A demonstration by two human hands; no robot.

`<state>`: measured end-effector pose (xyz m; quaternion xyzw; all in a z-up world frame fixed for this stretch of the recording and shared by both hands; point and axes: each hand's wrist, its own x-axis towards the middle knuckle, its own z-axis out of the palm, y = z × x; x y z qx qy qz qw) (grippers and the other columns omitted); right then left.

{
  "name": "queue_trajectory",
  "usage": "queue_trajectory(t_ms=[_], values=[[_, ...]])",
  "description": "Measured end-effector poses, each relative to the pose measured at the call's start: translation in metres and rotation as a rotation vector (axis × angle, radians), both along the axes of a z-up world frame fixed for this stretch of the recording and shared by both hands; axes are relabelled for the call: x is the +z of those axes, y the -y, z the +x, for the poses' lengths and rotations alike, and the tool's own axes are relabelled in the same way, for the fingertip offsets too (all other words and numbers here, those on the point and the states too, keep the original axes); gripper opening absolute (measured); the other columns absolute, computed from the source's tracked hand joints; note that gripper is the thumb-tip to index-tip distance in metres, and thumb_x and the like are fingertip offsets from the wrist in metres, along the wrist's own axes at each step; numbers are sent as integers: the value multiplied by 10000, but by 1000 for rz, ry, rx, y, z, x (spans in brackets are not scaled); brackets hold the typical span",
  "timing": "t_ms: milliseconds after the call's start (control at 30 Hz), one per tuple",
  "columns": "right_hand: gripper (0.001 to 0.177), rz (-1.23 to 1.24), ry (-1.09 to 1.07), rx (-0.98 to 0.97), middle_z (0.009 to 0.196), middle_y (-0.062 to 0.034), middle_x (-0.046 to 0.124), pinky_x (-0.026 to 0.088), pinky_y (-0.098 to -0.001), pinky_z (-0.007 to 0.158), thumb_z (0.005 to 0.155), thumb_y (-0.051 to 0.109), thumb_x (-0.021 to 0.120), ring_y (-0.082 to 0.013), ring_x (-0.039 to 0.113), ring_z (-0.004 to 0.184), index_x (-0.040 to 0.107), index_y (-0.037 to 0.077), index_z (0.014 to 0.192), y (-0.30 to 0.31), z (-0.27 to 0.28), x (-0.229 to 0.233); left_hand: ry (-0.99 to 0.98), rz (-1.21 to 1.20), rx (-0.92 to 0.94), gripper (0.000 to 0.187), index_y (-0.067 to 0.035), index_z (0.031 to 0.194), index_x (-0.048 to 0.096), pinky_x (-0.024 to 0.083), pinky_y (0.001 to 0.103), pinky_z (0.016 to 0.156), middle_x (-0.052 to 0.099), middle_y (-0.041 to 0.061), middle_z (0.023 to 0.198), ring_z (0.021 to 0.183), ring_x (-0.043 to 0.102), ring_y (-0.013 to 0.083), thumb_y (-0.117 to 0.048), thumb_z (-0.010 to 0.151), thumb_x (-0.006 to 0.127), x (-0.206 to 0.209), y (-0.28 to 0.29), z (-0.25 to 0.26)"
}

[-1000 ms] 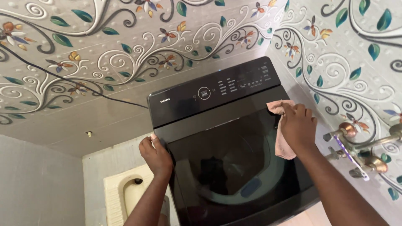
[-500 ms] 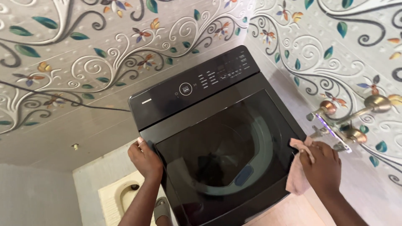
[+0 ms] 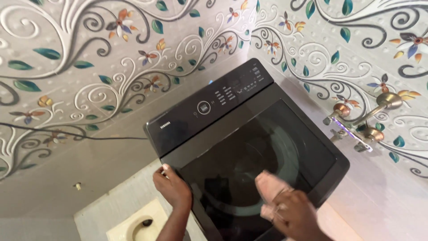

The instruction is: The person wipes the exterior of a black front-loading washing machine with a pink cloth. They clean the control panel, door glass, and side surfaces in a bathroom setting.

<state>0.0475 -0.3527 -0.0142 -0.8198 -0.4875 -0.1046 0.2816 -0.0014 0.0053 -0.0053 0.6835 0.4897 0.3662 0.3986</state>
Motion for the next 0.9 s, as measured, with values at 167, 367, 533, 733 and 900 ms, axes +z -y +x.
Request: queue_trajectory(t_ms=[167,367,533,733,900], values=[[126,-57,-16,337,1044,34,692,430,-426,949,943,300,718,-215,607,1104,746,185,900,-65,-38,-12,35,-26,-36,390,55,1131,553,430,466,904,545,215,1141,1033,540,347,-323,1053,494,4,1,0],[227,-148,-198,361,1111,-19,655,401,-452,1036,1052,327,638,-225,584,1161,796,164,1039,-116,-58,17,25,-25,-48,394,60,1127,548,422,469,933,546,216,1144,1049,537,348,-324,1064,487,1,0,-1],[320,-128,-313,255,1177,-65,664,358,-477,1084,965,396,654,-259,568,1210,762,96,987,-143,-35,46,21,10,-56,393,64,1117,542,411,476,932,538,219,1143,1050,525,357,-323,1077,483,0,-3,-3],[548,-81,-43,-76,1413,-99,597,320,-522,1093,872,363,669,-291,487,1345,635,101,1353,-127,54,42,61,-4,-52,407,65,1091,531,425,468,916,534,210,1119,1002,543,345,-338,1084,470,6,-3,0],[543,-136,-3,-387,1519,-117,527,342,-493,1117,945,320,610,-285,457,1434,568,91,1436,-30,141,37,26,70,-12,412,58,1080,554,410,479,923,569,215,1106,1012,536,356,-345,1103,470,2,-3,-1]])
